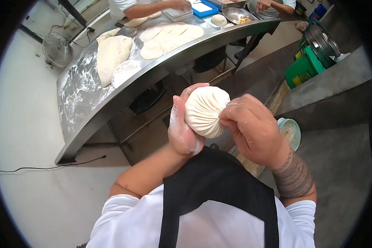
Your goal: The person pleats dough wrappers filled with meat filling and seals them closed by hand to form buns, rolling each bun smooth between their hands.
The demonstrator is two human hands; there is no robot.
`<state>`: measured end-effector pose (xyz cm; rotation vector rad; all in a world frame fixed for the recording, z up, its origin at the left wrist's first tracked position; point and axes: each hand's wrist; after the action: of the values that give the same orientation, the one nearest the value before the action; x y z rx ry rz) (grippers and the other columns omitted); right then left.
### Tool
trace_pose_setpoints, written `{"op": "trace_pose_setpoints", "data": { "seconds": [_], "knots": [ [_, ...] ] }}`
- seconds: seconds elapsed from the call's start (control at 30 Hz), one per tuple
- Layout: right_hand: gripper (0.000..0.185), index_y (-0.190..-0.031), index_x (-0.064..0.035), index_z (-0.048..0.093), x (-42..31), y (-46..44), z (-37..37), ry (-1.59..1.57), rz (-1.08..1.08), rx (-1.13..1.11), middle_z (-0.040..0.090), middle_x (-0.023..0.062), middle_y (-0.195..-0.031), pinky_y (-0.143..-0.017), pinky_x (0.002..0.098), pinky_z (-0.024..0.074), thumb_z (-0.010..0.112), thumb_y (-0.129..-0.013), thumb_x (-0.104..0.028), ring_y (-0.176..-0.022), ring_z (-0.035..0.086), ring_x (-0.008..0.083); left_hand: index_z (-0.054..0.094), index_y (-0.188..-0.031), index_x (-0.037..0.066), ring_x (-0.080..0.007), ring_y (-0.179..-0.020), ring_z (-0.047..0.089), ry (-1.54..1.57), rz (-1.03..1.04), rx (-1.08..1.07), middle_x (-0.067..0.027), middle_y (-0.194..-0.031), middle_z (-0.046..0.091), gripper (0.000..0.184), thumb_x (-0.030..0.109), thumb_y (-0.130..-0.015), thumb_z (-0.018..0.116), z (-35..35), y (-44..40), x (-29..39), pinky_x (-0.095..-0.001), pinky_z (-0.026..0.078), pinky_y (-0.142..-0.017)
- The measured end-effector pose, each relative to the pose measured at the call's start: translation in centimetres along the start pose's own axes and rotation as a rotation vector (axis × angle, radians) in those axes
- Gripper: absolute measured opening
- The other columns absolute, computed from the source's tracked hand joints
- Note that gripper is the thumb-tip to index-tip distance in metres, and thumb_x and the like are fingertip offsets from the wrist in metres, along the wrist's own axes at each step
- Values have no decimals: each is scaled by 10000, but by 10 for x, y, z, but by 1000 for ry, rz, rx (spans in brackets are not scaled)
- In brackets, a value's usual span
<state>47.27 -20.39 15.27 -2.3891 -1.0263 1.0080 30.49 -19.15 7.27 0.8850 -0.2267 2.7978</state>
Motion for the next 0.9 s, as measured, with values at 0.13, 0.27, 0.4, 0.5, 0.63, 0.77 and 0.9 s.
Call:
{"op": "trace_pose_setpoints", "data": {
  "seconds": [0.13, 0.27, 0.4, 0.5, 0.63, 0.77, 0.9],
  "knots": [
    [203, -1033, 2, 639, 5, 8, 0, -53, 73, 124, 658, 157, -969, -791, 428, 532, 705, -844, 32, -873, 649, 355, 438, -1409, 4, -278, -1192, 616, -57, 95, 40, -169, -1288, 614, 760, 653, -1047, 278, 8, -5, -15, -426, 474, -1060],
    [177, -1022, 2, 639, 23, 16, -6, -21, 45, 104, 658, 166, -933, -789, 425, 530, 702, -859, 27, -845, 647, 365, 435, -1416, 6, -291, -1193, 616, -83, 95, 85, -172, -1304, 606, 777, 670, -1036, 297, 10, -9, -31, -439, 475, -1061],
    [168, -1013, 5, 632, 31, 24, -15, -117, 147, 107, 643, 170, -915, -778, 424, 526, 703, -861, 13, -832, 639, 372, 423, -1424, 2, -291, -1197, 615, -124, 181, 76, -172, -1310, 605, 769, 658, -1041, 303, 18, -12, -45, -434, 476, -1060],
    [165, -1015, 7, 626, 32, 23, -21, -140, 205, 99, 637, 169, -910, -775, 427, 523, 693, -864, 14, -837, 635, 375, 414, -1429, 0, -290, -1207, 611, -129, 247, 37, -172, -1312, 604, 762, 649, -1046, 301, 19, -14, -54, -428, 474, -1063],
    [185, -1052, 5, 619, 37, 24, -16, -133, 160, 148, 637, 163, -911, -772, 425, 520, 678, -876, 9, -836, 633, 371, 430, -1423, 4, -287, -1225, 603, -58, 146, 77, -167, -1319, 607, 757, 647, -1048, 294, 25, -14, -58, -429, 466, -1072],
    [255, -1117, 2, 620, 43, 22, -21, -118, 105, 125, 642, 156, -917, -772, 422, 524, 699, -875, -19, -841, 639, 360, 501, -1393, 12, -292, -1247, 597, 189, -85, 168, -155, -1339, 617, 782, 674, -1031, 293, 20, -17, -65, -437, 445, -1098],
    [290, -1129, -5, 649, 32, 21, -53, -113, 206, 97, 650, 151, -924, -766, 416, 534, 732, -856, -56, -851, 653, 338, 547, -1375, 29, -310, -1261, 595, 296, -143, 211, -152, -1356, 621, 797, 696, -1013, 303, 24, -18, -67, -447, 429, -1118]
  ]
}}
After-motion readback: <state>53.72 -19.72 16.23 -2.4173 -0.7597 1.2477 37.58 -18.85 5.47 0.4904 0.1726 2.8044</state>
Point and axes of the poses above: each hand's wrist, its own y-axis away from the middle knuckle, its own z-axis out of the palm, x = y × z
